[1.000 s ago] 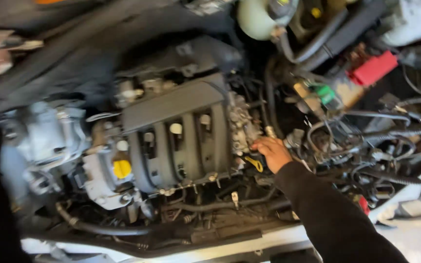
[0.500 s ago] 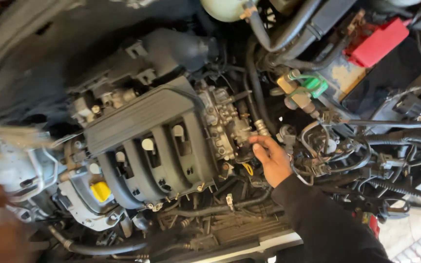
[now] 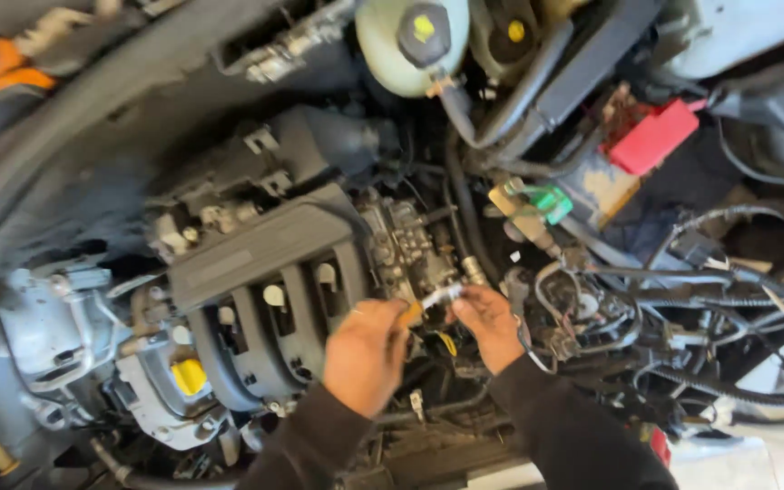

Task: The person works on a car engine with the hood open, using a wrench to loosen and tighten bolts on the engine cover. They also handle various hoses and wires within the engine bay, occasionally reaching for tools placed on the car's frame.

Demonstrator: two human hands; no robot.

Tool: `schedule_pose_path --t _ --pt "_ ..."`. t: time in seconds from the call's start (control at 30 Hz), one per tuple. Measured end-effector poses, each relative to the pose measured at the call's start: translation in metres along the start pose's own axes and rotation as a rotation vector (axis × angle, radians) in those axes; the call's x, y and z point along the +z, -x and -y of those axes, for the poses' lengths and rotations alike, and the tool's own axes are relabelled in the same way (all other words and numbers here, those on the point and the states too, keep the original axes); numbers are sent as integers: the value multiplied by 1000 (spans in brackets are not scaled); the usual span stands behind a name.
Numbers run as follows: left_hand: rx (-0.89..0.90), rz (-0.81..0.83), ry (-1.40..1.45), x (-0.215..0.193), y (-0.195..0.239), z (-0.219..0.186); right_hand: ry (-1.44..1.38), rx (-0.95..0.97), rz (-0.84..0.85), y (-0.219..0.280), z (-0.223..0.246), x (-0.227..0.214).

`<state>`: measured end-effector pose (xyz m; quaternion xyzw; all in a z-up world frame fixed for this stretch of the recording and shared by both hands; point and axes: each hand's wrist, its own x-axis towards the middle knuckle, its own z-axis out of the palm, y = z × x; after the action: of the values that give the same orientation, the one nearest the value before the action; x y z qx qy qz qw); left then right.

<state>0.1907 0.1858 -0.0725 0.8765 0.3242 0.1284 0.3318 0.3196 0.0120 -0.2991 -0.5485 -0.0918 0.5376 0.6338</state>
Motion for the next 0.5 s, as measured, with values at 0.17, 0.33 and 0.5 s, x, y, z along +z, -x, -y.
schedule_pose_path --t 0.17,0.33,0.5 --pt "-425 315 343 43 7 11 139 -12 121 5 13 -3" --pt "-804 207 1345 96 25 47 256 -21 153 -25 -10 -42" --pt "-676 95 1518 119 40 57 377 -295 272 -82 -112 -130"
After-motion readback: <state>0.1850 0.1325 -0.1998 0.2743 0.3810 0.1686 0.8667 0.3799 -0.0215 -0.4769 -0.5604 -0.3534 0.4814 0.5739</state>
